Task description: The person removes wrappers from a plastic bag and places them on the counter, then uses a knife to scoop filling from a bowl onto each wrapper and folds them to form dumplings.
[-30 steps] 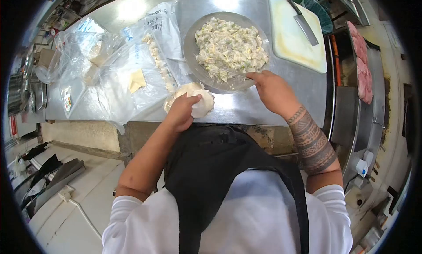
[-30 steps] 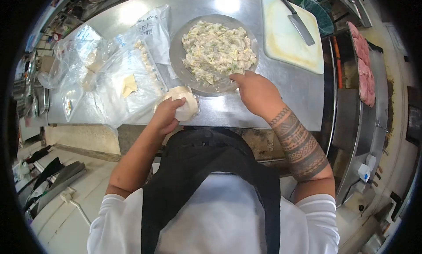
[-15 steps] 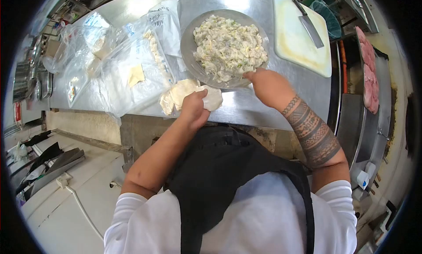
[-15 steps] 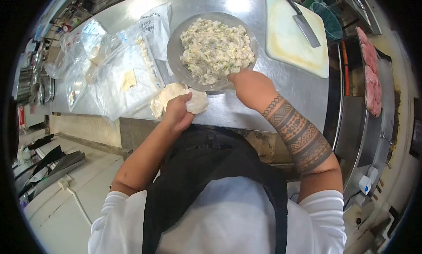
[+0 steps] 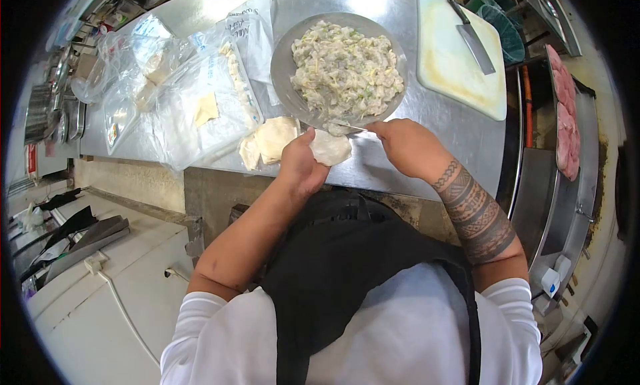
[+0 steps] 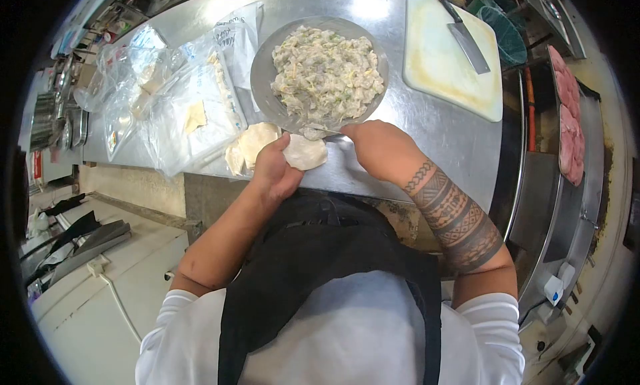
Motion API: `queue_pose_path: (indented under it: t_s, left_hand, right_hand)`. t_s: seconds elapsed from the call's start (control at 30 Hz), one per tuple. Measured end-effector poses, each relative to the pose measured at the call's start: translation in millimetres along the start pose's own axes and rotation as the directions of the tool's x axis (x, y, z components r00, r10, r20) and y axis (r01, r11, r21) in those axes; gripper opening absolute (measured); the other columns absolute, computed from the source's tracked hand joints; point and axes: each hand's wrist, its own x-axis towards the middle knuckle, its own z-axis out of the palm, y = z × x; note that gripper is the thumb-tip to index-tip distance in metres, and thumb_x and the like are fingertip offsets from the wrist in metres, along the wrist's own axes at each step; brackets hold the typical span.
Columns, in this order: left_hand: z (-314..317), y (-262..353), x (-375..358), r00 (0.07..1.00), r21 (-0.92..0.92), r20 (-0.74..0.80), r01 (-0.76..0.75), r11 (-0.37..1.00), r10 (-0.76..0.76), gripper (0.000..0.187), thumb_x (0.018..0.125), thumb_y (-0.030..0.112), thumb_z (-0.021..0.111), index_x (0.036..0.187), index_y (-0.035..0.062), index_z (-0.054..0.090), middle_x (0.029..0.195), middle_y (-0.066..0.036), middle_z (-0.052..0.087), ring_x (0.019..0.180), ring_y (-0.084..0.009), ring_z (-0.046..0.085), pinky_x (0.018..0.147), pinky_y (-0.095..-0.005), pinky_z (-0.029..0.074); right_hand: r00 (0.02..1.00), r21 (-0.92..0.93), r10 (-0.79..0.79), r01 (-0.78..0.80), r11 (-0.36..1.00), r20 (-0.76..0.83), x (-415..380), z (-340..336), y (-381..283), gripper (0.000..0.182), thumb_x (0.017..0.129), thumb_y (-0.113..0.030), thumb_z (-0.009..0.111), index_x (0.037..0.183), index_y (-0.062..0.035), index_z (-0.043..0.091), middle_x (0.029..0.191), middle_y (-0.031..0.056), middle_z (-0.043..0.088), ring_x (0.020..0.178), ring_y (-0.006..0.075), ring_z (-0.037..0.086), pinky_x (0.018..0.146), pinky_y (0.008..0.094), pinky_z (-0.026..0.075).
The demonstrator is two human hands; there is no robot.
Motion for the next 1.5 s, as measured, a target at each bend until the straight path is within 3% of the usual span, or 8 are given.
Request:
queue_pose_path:
  t_s: [0.53, 0.63, 0.83, 1.0, 1.2, 1.33, 1.43, 1.5]
  left_hand:
    - [-6, -1, -2, 0.999, -0.038, -0.042, -0.018, 0.999, 0.016, 0.047, 0.114, 0.024, 0.034, 0.148, -0.0069, 0.038, 0.146, -0.025, 0.052, 0.137, -0.0397, 0.052, 0.12, -0.0552, 0.038]
    - [-14, 8, -22, 0.994, 0.091, 0.106, 0.025, 0.996, -0.035, 0.047, 0.114, 0.025, 0.033, 0.147, -0.0072, 0.039, 0.144, -0.026, 0.054, 0.135, -0.0403, 0.054, 0.119, -0.0558, 0.039]
    - [14, 28, -43, 0.979, 0.145, 0.063, -0.203, 0.968, 0.196, 0.045, 0.114, 0.025, 0.035, 0.143, -0.009, 0.044, 0.142, -0.024, 0.057, 0.131, -0.0378, 0.058, 0.115, -0.0526, 0.044]
    - [33, 40, -47, 0.944, 0.093, 0.293, -0.183, 0.979, 0.149, 0.049, 0.114, 0.027, 0.034, 0.144, -0.0107, 0.045, 0.142, -0.023, 0.057, 0.133, -0.0365, 0.056, 0.118, -0.0499, 0.041]
    - [44, 60, -39, 0.916, 0.018, 0.303, -0.282, 0.959, 0.264, 0.054, 0.114, 0.028, 0.028, 0.148, -0.0127, 0.039, 0.151, -0.026, 0.049, 0.143, -0.037, 0.046, 0.124, -0.0503, 0.033]
    - [61, 75, -49, 0.916, -0.013, 0.273, -0.303, 0.953, 0.295, 0.054, 0.115, 0.029, 0.028, 0.148, -0.0128, 0.039, 0.152, -0.026, 0.048, 0.144, -0.0372, 0.046, 0.125, -0.0503, 0.032]
    - [58, 84, -48, 0.9, -0.036, 0.351, -0.264, 0.964, 0.26, 0.051, 0.114, 0.029, 0.033, 0.149, -0.0082, 0.039, 0.15, -0.022, 0.051, 0.14, -0.0365, 0.05, 0.122, -0.0505, 0.036]
    - [52, 92, -42, 0.893, -0.004, 0.383, -0.253, 0.967, 0.236, 0.052, 0.114, 0.03, 0.033, 0.149, -0.0083, 0.039, 0.149, -0.023, 0.051, 0.139, -0.0366, 0.051, 0.121, -0.0505, 0.038]
  right_hand:
    - [0.988, 0.077, -0.034, 0.046, 0.996, -0.15, -31, 16, -10, 0.041, 0.09, -0.008, 0.06, 0.128, -0.0162, 0.071, 0.09, 0.0143, 0.064, 0.085, 0.0357, 0.065, 0.076, 0.0471, 0.054]
    - [0.985, 0.05, -0.091, 0.1, 0.994, -0.145, -43, 10, -13, 0.041, 0.09, -0.007, 0.062, 0.128, -0.0171, 0.072, 0.088, 0.0129, 0.062, 0.082, 0.0339, 0.065, 0.073, 0.0455, 0.054]
    - [0.934, 0.052, -0.103, 0.128, 0.99, -0.343, -52, -23, -36, 0.046, 0.087, -0.005, 0.065, 0.131, -0.0187, 0.071, 0.084, 0.0096, 0.058, 0.078, 0.03, 0.062, 0.068, 0.0431, 0.053]
    - [0.922, -0.073, -0.171, 0.155, 0.985, -0.348, -45, -18, -48, 0.047, 0.088, -0.005, 0.065, 0.133, -0.0175, 0.07, 0.083, 0.0099, 0.057, 0.077, 0.0304, 0.061, 0.067, 0.043, 0.053]
    - [0.947, 0.164, 0.023, 0.032, 0.986, -0.321, -44, -47, -60, 0.05, 0.092, -0.002, 0.059, 0.14, -0.012, 0.062, 0.088, 0.0169, 0.064, 0.083, 0.0373, 0.065, 0.074, 0.0473, 0.054]
    - [0.928, 0.261, -0.014, 0.119, 0.958, -0.373, -33, -38, -73, 0.05, 0.093, 0.0, 0.055, 0.142, -0.0093, 0.06, 0.093, 0.0207, 0.067, 0.087, 0.0411, 0.066, 0.08, 0.05, 0.054]
    - [0.839, 0.257, 0.135, 0.005, 0.967, -0.527, -11, -21, -64, 0.047, 0.095, 0.001, 0.053, 0.14, -0.0086, 0.062, 0.1, 0.0234, 0.069, 0.093, 0.0427, 0.067, 0.083, 0.05, 0.054]
    - [0.858, 0.276, 0.231, -0.109, 0.955, -0.458, -5, -22, -47, 0.046, 0.095, 0.001, 0.053, 0.139, -0.009, 0.063, 0.103, 0.0238, 0.069, 0.096, 0.0428, 0.067, 0.084, 0.0499, 0.054]
